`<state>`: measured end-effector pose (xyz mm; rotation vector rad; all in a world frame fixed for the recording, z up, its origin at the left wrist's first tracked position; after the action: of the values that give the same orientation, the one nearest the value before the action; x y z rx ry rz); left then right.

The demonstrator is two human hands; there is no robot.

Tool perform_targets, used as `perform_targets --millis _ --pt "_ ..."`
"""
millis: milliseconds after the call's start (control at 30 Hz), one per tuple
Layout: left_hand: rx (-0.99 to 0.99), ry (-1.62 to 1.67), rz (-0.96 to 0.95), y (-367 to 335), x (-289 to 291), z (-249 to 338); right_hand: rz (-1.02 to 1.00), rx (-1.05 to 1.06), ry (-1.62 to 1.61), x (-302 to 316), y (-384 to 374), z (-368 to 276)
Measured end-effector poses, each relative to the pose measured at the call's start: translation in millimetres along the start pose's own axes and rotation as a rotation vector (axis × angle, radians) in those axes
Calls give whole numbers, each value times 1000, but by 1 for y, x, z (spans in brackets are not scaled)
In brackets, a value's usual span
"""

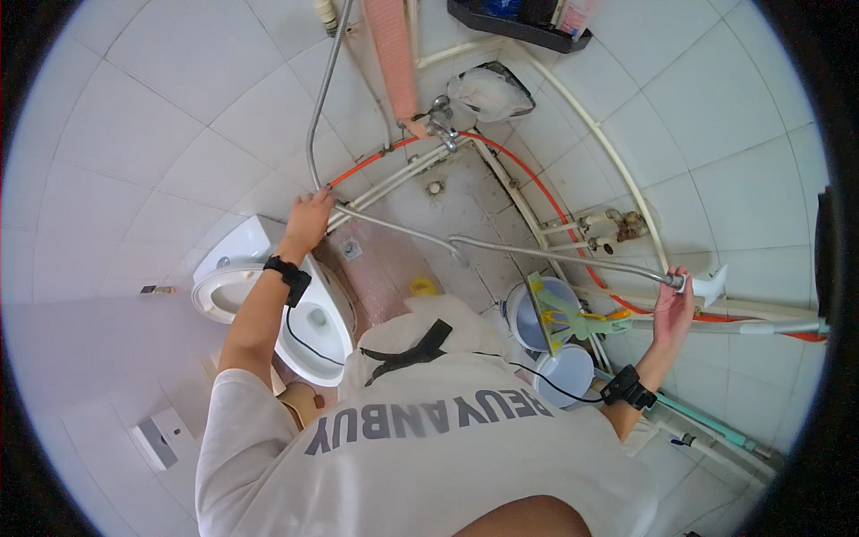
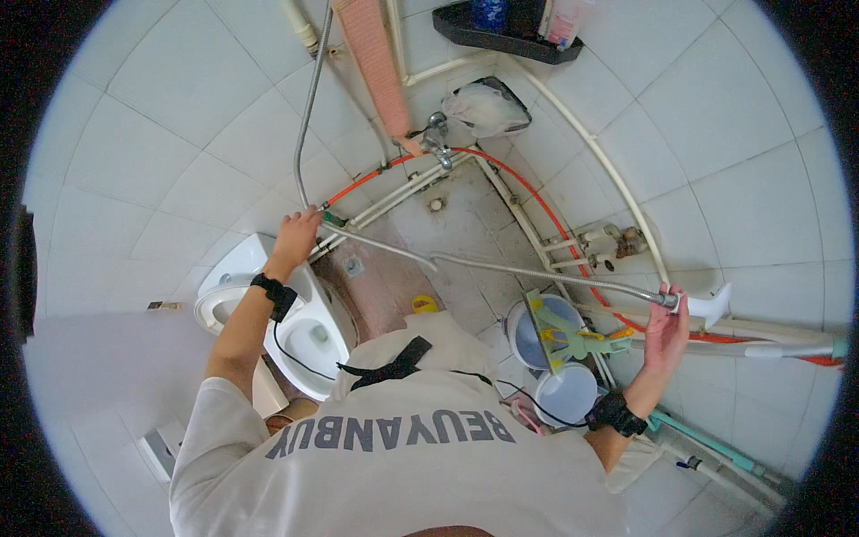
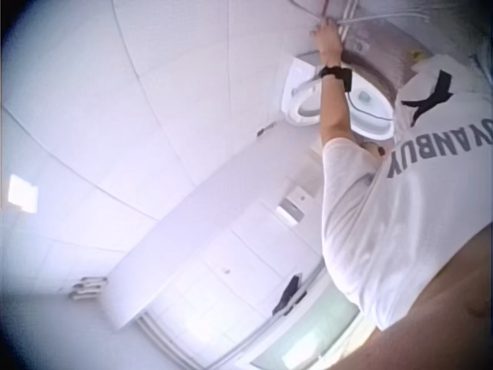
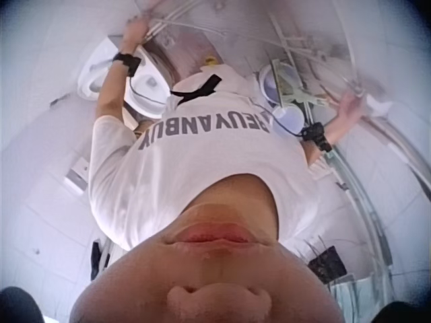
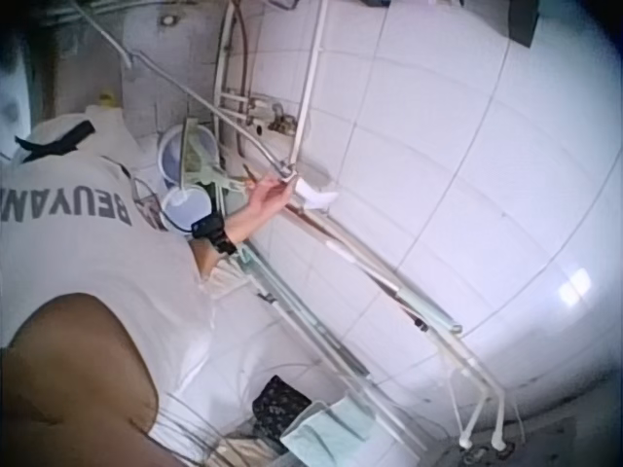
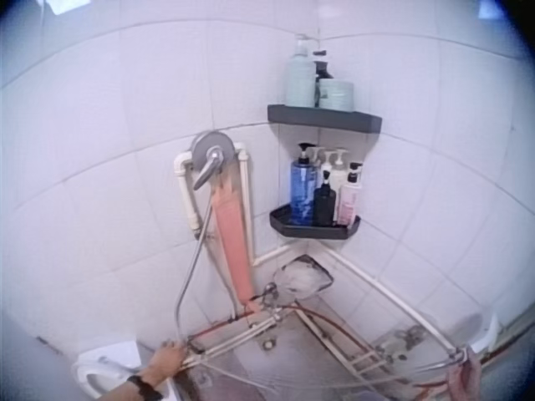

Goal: Rinsing the bathroom floor with water and using a squeegee to push it into the drain.

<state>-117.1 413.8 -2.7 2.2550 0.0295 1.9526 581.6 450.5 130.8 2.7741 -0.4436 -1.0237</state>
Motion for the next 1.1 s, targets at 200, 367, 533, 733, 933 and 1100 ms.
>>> perform_targets --millis 200,367,533,733,933,1100 --pt "81 -68 -72 1 -2 -37 -22 89 -74 10 -1 -35" --pt "115 -75 -23 11 -10 -52 73 34 -33 20 -6 -22" --pt "-1 350 193 -10 20 -27 29 -79 150 -26 14 39" --pt "80 869 528 -45 100 -18 -158 -304 440 -85 31 128" --pt "36 932 678 -75 179 -91 -264 -389 455 -105 48 137" --pt "74 845 684 -54 241 -163 -141 -328 549 -69 56 122"
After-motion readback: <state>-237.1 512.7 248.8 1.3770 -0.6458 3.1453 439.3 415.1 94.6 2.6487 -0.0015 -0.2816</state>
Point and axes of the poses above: each hand's wrist, its own y-axis away from the middle knuckle, its own x-axis out of the back of the hand, z = x × y, the point moved 5 cm from there along -y, towards the middle knuckle, and after that the axes turned 1 degree about -x, right-handed, at the moved point
